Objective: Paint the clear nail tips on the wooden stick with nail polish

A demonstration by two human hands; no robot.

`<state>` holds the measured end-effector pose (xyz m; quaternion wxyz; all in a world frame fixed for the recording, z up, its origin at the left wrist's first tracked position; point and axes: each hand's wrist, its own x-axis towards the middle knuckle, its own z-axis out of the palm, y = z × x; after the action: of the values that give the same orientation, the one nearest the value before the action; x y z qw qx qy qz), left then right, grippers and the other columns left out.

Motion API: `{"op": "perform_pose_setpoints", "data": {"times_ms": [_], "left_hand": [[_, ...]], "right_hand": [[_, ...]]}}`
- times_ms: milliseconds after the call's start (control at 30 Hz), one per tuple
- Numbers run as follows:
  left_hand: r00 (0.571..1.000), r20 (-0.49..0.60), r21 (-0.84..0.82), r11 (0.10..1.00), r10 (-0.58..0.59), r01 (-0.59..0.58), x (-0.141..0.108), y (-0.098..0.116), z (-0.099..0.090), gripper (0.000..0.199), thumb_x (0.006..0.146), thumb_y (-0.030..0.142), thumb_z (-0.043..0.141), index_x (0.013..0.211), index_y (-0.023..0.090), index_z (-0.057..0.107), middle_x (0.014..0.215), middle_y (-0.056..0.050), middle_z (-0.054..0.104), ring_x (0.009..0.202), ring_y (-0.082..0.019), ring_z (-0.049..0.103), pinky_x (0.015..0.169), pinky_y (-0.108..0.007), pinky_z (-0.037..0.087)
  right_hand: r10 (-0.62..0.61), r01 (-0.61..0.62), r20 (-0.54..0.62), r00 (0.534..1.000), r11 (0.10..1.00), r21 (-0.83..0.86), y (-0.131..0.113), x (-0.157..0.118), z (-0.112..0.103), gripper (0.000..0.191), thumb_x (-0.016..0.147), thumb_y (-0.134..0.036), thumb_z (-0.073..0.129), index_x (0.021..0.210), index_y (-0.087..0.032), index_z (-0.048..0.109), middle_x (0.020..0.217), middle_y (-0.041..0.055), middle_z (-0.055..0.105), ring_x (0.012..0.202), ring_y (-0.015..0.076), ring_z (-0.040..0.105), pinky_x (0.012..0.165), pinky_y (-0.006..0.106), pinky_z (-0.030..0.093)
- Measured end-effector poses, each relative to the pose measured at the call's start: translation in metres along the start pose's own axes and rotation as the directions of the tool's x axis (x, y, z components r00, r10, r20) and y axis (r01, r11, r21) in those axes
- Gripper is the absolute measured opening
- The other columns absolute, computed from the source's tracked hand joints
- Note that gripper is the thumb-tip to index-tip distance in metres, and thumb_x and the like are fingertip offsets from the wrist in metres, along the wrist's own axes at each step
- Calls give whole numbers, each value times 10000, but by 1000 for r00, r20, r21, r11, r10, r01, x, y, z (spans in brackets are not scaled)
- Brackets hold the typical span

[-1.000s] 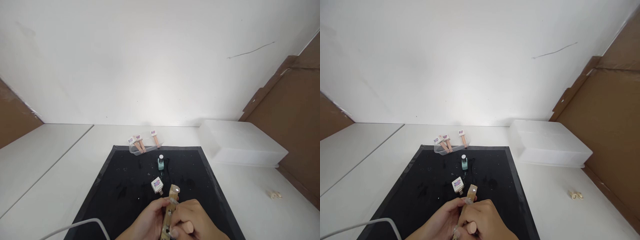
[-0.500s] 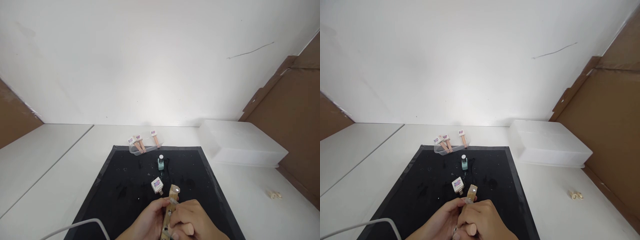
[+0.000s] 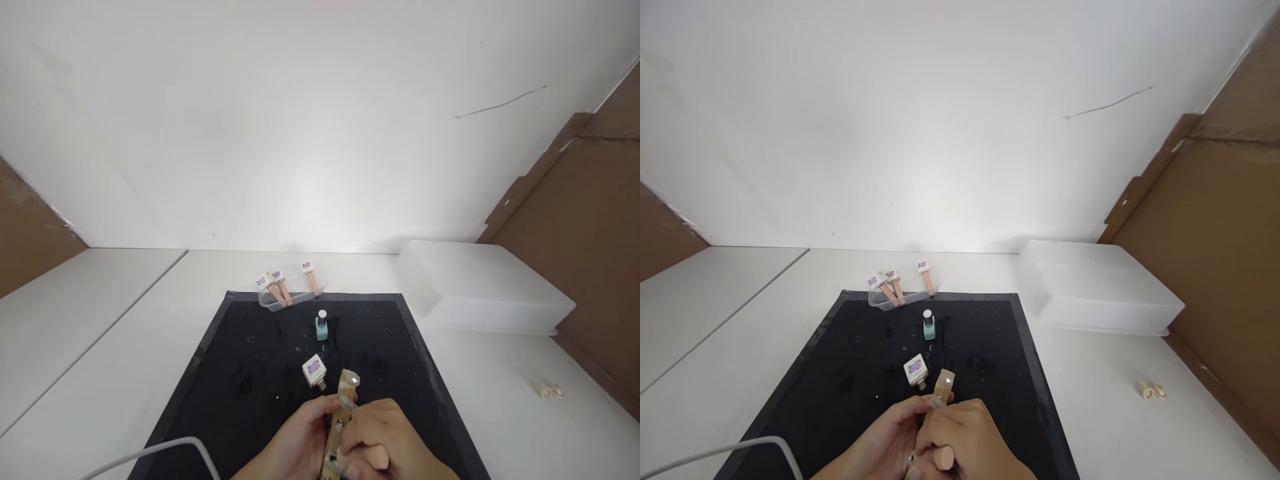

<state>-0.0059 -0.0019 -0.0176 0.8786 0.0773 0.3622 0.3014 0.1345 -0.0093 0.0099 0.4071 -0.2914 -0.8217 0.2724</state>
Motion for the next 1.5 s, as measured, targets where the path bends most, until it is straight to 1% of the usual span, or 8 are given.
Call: {"op": "perform_pose_setpoints", "data": {"times_ms": [233,367,533,633,833,1100,1367,1500], "left_hand": [[1000,-22,28,1000,6,-6,0,0,0,255,749,207,488,950,88,591,718,-53,670,708,-173,623,731,-285,432],[1000,19,16,1000,12,-12,0,0,-1,261,750,213,489,955,88,592,719,-56,670,724,-185,627,726,-292,433],[1000,7,-4,1000,9,-9,1,0,-1,240,741,200,502,921,81,607,721,-59,670,720,-164,625,744,-266,431],[1000,-1,2,1000,10,-10,0,0,0,243,737,192,503,927,81,605,730,-60,673,717,-164,623,744,-270,431],[1000,-17,24,999,21,-21,1,-1,0,243,737,208,508,925,87,604,705,-50,664,700,-170,620,720,-280,435],[1000,-9,11,1000,14,-13,1,-1,-1,240,729,203,516,916,83,607,711,-56,667,742,-184,625,754,-280,433],[1000,3,-3,1000,12,-12,1,-1,0,227,726,200,521,900,86,613,703,-59,667,728,-175,626,749,-269,431],[1000,-8,2,1000,12,-12,0,0,1,224,728,203,520,892,84,615,710,-59,669,721,-174,623,728,-270,435]], "right_hand": [[29,-29,9,1000,1000,-2,-1,0,1,442,873,-437,358,525,-183,458,395,-43,431,369,87,421,429,187,347],[47,-47,19,999,999,-3,-2,-1,0,491,882,-484,302,519,-186,445,405,-35,436,381,95,428,443,199,355],[15,-15,8,1000,1000,-1,-1,-1,-1,450,876,-470,327,558,-192,481,418,-31,468,384,99,441,435,195,361],[30,-29,28,999,999,-16,-1,0,0,416,872,-433,349,557,-192,474,434,-29,482,399,100,453,453,193,372],[76,-75,45,996,997,-32,-1,-1,0,417,869,-414,354,528,-189,439,408,-48,408,383,91,417,449,194,346],[42,-41,20,999,999,-14,-2,2,0,406,870,-402,372,553,-182,501,448,-12,527,406,103,490,455,194,380],[19,-19,5,1000,998,-57,-3,1,-2,354,857,-360,380,583,-185,520,450,-13,544,399,104,491,455,196,399],[34,-33,24,999,998,-49,-4,0,-3,391,867,-385,371,566,-185,520,441,-14,550,400,105,503,454,196,394]]}}
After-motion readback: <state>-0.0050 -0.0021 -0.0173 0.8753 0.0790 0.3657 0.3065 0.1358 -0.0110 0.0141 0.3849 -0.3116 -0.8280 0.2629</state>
